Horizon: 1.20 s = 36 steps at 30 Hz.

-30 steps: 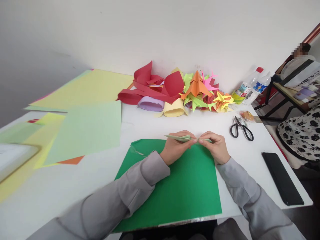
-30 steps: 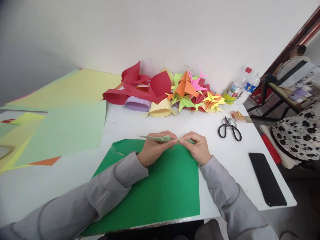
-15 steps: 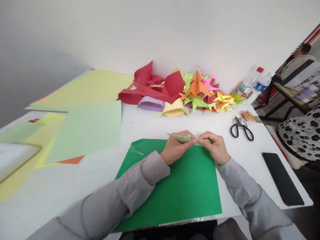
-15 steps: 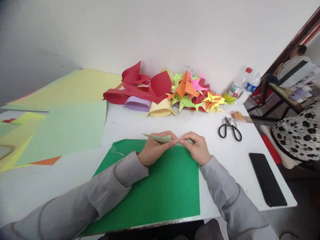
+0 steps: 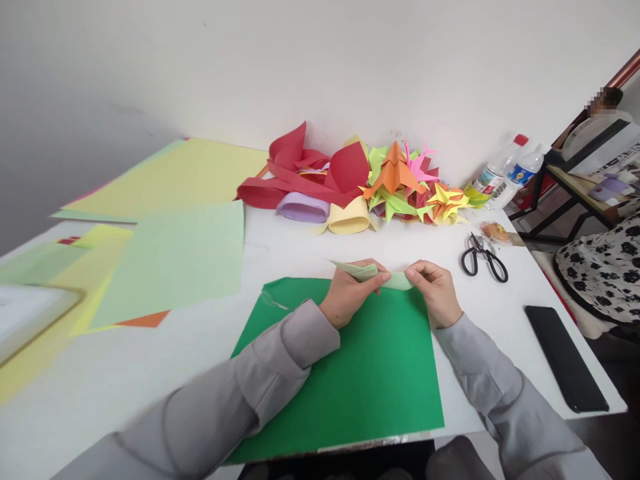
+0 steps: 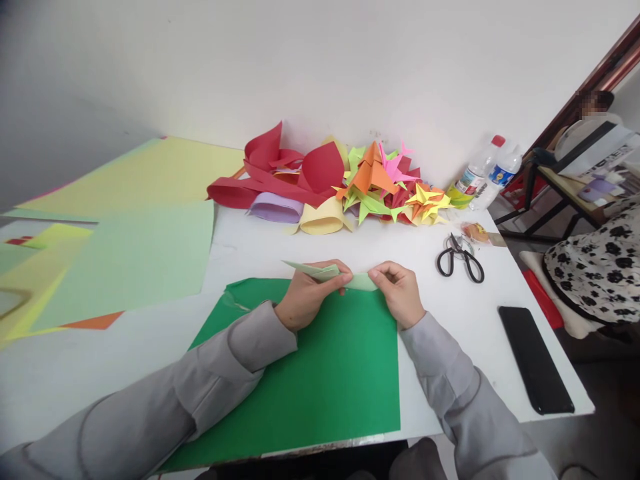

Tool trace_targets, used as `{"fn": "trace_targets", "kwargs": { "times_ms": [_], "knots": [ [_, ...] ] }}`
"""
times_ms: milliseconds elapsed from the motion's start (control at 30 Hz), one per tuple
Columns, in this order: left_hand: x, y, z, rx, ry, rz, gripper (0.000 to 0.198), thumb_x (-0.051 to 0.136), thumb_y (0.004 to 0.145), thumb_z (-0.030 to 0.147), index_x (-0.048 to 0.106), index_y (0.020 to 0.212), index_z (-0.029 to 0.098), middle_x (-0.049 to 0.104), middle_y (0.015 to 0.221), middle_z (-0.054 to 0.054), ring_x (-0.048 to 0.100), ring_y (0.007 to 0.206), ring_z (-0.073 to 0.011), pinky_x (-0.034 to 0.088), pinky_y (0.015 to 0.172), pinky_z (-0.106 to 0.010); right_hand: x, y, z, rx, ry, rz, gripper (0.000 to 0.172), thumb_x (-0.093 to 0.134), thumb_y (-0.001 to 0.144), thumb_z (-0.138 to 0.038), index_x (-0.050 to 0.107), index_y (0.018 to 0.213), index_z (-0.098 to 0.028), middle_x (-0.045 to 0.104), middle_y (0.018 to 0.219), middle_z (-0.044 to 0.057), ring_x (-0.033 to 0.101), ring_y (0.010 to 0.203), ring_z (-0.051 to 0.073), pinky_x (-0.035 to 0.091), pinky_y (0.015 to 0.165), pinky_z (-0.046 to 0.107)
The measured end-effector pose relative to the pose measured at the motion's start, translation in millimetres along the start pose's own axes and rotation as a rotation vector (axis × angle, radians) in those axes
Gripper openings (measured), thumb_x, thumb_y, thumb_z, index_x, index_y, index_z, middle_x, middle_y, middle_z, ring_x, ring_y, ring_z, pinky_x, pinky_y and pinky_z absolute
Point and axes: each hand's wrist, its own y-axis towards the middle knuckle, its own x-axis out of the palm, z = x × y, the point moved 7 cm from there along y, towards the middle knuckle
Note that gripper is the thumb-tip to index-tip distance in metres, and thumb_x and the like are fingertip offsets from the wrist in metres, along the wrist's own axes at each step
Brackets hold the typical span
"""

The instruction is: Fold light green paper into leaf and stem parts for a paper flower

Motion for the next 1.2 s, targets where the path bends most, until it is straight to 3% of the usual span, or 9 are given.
{"fn": "trace_targets", "kwargs": {
  "times_ms": [300,733,1000,1200],
  "knots": [
    [4.5,-1.4,3.4,0.016,-0.001,-0.046,0.021,0.07,0.071,0.033,0.065,0.064,0.013,0.057,0.059,0.0,0.047,0.053,-0.0102,0.038,0.053,-0.024,7.2,-2.0,-8.5,-0.092,-0.077,-0.072,0.013,0.073,0.069,-0.032,0.068,0.066,-0.02,0.064,0.068,0.0,0.055,0.067,0.015,0.043,0.069,0.03],
    [4.6,-2.3,3.3,0.0,-0.017,-0.052,0.022,0.071,0.07,0.034,0.066,0.071,0.013,0.058,0.054,0.001,0.052,0.053,-0.012,0.041,0.056,-0.026,0.5,-1.0,3.0,0.029,0.049,0.005,0.016,0.073,0.07,-0.035,0.069,0.065,-0.02,0.058,0.061,-0.003,0.048,0.058,0.011,0.037,0.059,0.026],
    [2.6,-2.0,-2.5,-0.053,-0.134,0.024,0.025,0.077,0.063,0.033,0.068,0.073,0.012,0.066,0.078,-0.003,0.054,0.05,-0.0096,0.047,0.053,-0.027,-2.9,-0.2,4.7,0.04,0.039,0.05,0.021,0.075,0.067,-0.039,0.068,0.065,-0.019,0.059,0.06,-0.002,0.048,0.058,0.012,0.038,0.057,0.026],
    [1.3,-1.5,-3.8,-0.066,-0.173,0.07,0.025,0.079,0.06,0.032,0.068,0.07,0.011,0.068,0.08,-0.004,0.054,0.05,-0.0094,0.048,0.049,-0.026,-5.2,1.2,6.5,0.029,0.002,0.066,0.022,0.075,0.067,-0.039,0.068,0.065,-0.019,0.059,0.061,-0.001,0.048,0.059,0.013,0.04,0.057,0.026]
  ]
}}
